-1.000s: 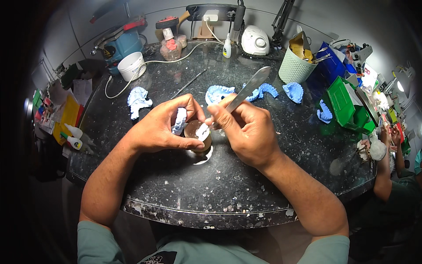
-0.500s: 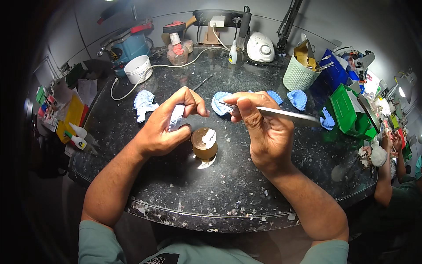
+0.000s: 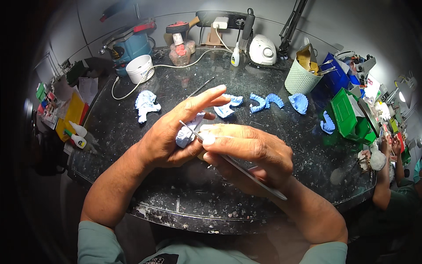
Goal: Trimming a dental impression model using a scraper tool.
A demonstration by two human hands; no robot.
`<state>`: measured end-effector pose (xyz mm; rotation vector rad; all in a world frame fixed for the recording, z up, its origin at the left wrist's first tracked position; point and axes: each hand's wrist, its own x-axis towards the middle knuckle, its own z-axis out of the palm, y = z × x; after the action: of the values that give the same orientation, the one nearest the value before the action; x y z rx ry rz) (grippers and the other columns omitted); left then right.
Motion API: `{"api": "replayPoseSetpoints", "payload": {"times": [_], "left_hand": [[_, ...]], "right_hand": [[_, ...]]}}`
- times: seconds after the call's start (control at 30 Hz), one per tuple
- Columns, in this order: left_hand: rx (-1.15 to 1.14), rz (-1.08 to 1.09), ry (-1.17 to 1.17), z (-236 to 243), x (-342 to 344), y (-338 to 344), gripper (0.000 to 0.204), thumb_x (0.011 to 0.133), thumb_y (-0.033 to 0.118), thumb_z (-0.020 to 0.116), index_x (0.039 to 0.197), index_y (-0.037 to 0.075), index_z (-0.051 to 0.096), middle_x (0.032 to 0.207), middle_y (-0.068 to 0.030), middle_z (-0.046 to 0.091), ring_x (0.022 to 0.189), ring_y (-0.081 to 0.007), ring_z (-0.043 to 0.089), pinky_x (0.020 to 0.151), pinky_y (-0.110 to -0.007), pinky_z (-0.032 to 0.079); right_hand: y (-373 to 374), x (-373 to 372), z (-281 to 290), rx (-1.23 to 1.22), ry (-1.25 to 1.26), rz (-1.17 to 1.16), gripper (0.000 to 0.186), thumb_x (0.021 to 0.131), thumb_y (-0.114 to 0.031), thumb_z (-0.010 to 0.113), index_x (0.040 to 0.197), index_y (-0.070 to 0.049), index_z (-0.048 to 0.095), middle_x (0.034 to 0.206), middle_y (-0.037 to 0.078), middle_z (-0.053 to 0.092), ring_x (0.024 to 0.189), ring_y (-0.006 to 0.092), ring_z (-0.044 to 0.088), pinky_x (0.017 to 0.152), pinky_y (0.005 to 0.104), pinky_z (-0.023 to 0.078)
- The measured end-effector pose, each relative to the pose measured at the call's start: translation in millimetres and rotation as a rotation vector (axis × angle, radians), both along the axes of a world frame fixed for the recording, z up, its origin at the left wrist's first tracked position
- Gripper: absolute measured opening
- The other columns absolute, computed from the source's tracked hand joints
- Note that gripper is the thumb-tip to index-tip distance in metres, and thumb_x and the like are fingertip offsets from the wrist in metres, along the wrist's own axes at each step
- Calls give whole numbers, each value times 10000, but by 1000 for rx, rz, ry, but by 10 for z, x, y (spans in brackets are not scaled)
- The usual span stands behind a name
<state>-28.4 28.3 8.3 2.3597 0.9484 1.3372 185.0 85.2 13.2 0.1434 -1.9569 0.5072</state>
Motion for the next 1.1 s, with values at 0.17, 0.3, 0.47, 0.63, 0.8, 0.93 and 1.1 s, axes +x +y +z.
{"api": "replayPoseSetpoints", "payload": {"times": [0.17, 0.3, 0.47, 0.63, 0.8, 0.93, 1.1], "left_hand": [[-38, 71, -8, 37, 26, -73, 870, 909, 113, 746, 1612, -5, 249, 1437, -226, 569, 1303, -305, 594, 1037, -393, 514], [-31, 84, -132, -3, 100, -48, 869, 882, 78, 758, 1601, -19, 281, 1442, -233, 577, 1300, -299, 601, 1015, -391, 532], [191, 122, 68, 37, 79, -30, 738, 879, 54, 741, 1540, -22, 422, 1434, -232, 590, 1275, -312, 623, 1043, -391, 512], [89, 18, -84, 7, 147, -22, 712, 903, 35, 719, 1538, -39, 406, 1433, -231, 586, 1299, -319, 612, 1098, -408, 487], [79, -18, -140, -28, 165, -19, 651, 926, 26, 686, 1518, -47, 427, 1430, -239, 585, 1316, -342, 597, 1111, -431, 481], [136, 29, -83, -28, 138, -33, 562, 941, 45, 654, 1466, -62, 488, 1411, -238, 599, 1303, -354, 604, 1105, -451, 486], [172, 48, -57, -8, 153, -20, 517, 942, 83, 658, 1431, -40, 544, 1397, -229, 613, 1275, -359, 618, 1090, -460, 496]], "right_hand": [[-43, 2, 40, -17, -4, 21, 331, 826, -60, 858, 1094, -4, 673, 1049, 212, 755, 957, 328, 770, 837, 415, 638], [-55, 1, 57, -69, -7, 64, 345, 812, -44, 860, 1089, -8, 658, 1052, 215, 749, 991, 347, 761, 853, 432, 637], [-62, 4, 95, 50, -30, 29, 381, 758, 63, 817, 1070, -16, 615, 1050, 207, 719, 1055, 381, 741, 882, 452, 633], [-76, 27, 36, 5, 2, -17, 391, 750, 105, 761, 1064, -30, 571, 1069, 193, 702, 1074, 392, 735, 895, 449, 627], [-61, 14, 26, -3, -4, -19, 383, 748, 109, 735, 1058, -36, 563, 1070, 186, 697, 1085, 393, 731, 905, 440, 623], [-66, 1, 4, -3, 3, 30, 378, 749, 98, 730, 1059, -36, 562, 1068, 185, 697, 1085, 389, 732, 906, 439, 624], [-97, 32, 20, 6, -3, 38, 371, 743, 116, 714, 1049, -31, 566, 1058, 184, 696, 1074, 394, 734, 897, 448, 631]]}}
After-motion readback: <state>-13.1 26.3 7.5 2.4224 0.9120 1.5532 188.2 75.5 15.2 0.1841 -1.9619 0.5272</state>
